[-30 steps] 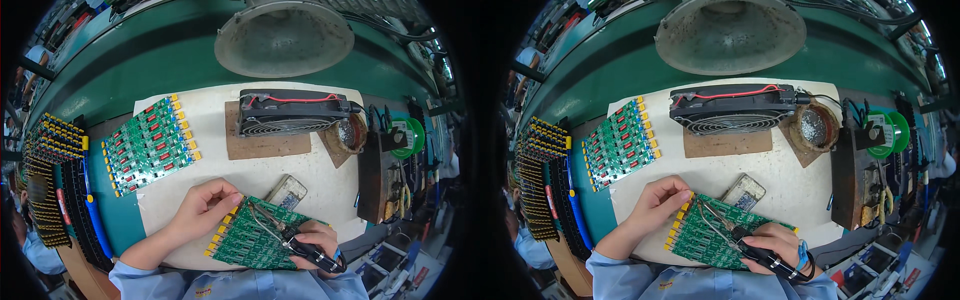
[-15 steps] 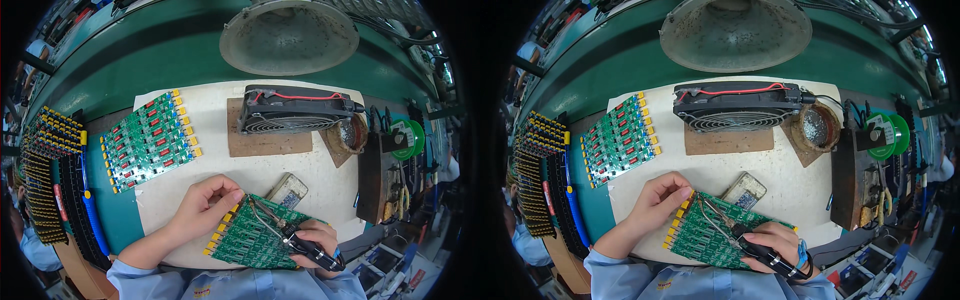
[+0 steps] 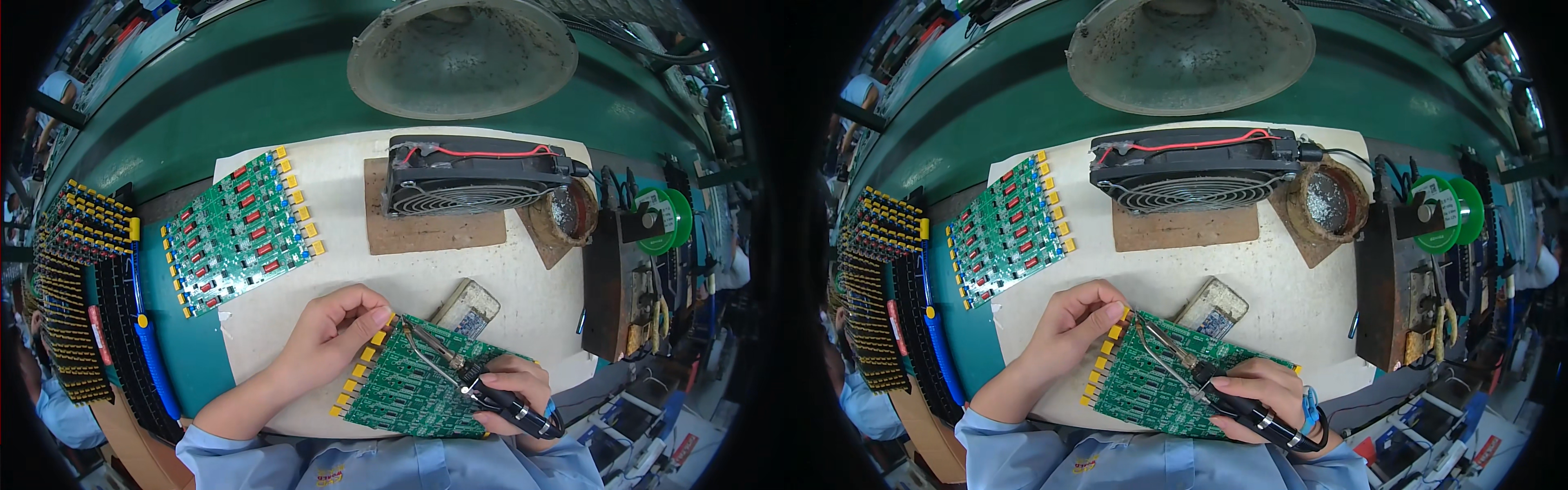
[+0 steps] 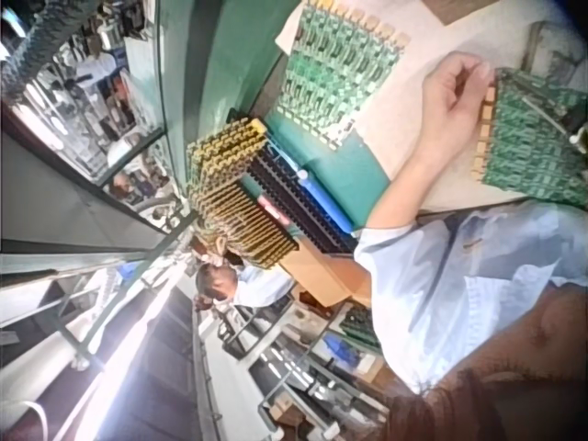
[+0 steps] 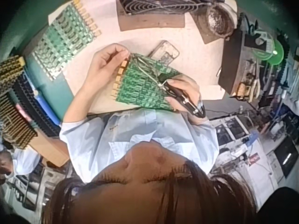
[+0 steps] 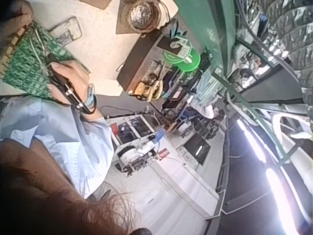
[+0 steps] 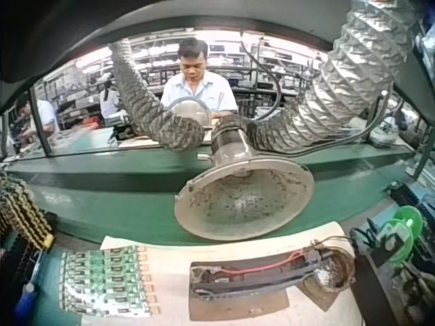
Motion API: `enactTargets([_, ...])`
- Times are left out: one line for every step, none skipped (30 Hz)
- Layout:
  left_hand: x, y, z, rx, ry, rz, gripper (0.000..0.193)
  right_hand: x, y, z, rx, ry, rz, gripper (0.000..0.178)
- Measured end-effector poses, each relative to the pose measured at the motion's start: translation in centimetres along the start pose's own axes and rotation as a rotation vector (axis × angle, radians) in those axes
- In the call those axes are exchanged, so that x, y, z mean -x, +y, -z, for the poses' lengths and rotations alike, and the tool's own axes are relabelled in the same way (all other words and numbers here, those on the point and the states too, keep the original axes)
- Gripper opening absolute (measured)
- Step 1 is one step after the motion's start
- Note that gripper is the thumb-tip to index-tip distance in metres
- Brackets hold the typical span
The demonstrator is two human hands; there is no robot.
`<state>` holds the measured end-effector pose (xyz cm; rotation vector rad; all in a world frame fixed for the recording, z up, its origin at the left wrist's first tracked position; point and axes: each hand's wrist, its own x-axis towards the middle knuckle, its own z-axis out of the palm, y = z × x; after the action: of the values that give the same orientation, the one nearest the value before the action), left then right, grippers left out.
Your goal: The person takes circuit boards and solders components along their edges using a soldering iron, placing each board onto a stack.
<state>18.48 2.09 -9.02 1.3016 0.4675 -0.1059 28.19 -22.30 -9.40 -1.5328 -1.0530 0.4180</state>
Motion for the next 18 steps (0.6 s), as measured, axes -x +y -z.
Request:
enactTargets([0.0, 0.0, 0.01, 0.002, 0.0, -0.003, 0.01, -0.01, -0.01, -0.02, -0.001, 0.001, -0.002, 0.04])
enactTargets([0.01, 0.01, 0.01, 0.002, 0.0, -0.003, 0.01, 0.0, -0.02, -0.03, -0.001, 0.001, -0.002, 0.04])
enactTargets([0.02, 0.01, 0.0, 0.003, 0.002, -0.004, 0.01, 0.01, -0.05, -0.04, -0.003, 0.001, -0.007, 0.04])
enactTargets([0.04, 0.02, -0.01, 0.004, 0.004, -0.004, 0.01, 0.0, -0.07, -0.05, -0.006, 0.001, -0.011, 0.04])
enactTargets([0.05, 0.03, -0.01, 0.005, 0.006, -0.005, 0.01, 0.0, -0.09, -0.08, -0.009, 0.001, -0.016, 0.04])
enactTargets([0.08, 0.04, 0.0, 0.006, 0.009, -0.006, 0.009, -0.02, -0.11, -0.12, -0.012, 0.0, -0.02, 0.039])
enactTargets([0.06, 0.04, -0.06, 0.005, 0.009, -0.007, 0.009, 0.03, -0.14, -0.12, -0.012, 0.001, -0.019, 0.039])
enactTargets([0.05, 0.0, -0.11, 0.006, 0.011, -0.01, 0.009, 0.1, -0.17, -0.14, -0.029, 0.035, -0.021, 0.039])
enactTargets([0.03, -0.04, -0.16, 0.008, 0.013, -0.014, 0.009, 0.18, -0.21, -0.18, -0.047, 0.07, -0.023, 0.039])
enactTargets([0.02, -0.08, -0.21, 0.009, 0.016, -0.018, 0.009, 0.26, -0.24, -0.21, -0.064, 0.104, -0.025, 0.039])
enactTargets([0.0, -0.08, -0.28, 0.011, 0.018, -0.021, 0.009, 0.34, -0.27, -0.22, -0.081, 0.139, -0.027, 0.039])
enactTargets([0.01, -0.07, -0.29, 0.012, 0.019, -0.022, 0.009, 0.4, -0.27, -0.22, -0.081, 0.137, -0.027, 0.039])
enactTargets([0.03, -0.01, -0.33, 0.003, 0.029, -0.019, 0.009, 0.5, -0.23, -0.16, -0.086, 0.119, -0.039, 0.039])
enactTargets([0.05, 0.08, -0.37, -0.007, 0.039, -0.016, 0.01, 0.6, -0.18, -0.07, -0.091, 0.101, -0.05, 0.039])
enactTargets([0.07, 0.17, -0.4, -0.017, 0.05, -0.012, 0.01, 0.68, -0.12, 0.0, -0.096, 0.082, -0.061, 0.039])
enactTargets([0.1, 0.22, -0.4, -0.026, 0.061, -0.008, 0.01, 0.71, -0.06, 0.02, -0.102, 0.063, -0.073, 0.039])
enactTargets([0.12, 0.29, -0.39, -0.025, 0.061, -0.008, 0.01, 0.68, -0.03, 0.01, -0.101, 0.062, -0.074, 0.039])
enactTargets([0.16, 0.35, -0.34, -0.053, 0.061, -0.005, 0.011, 0.58, 0.04, -0.01, -0.092, 0.051, -0.053, 0.039])
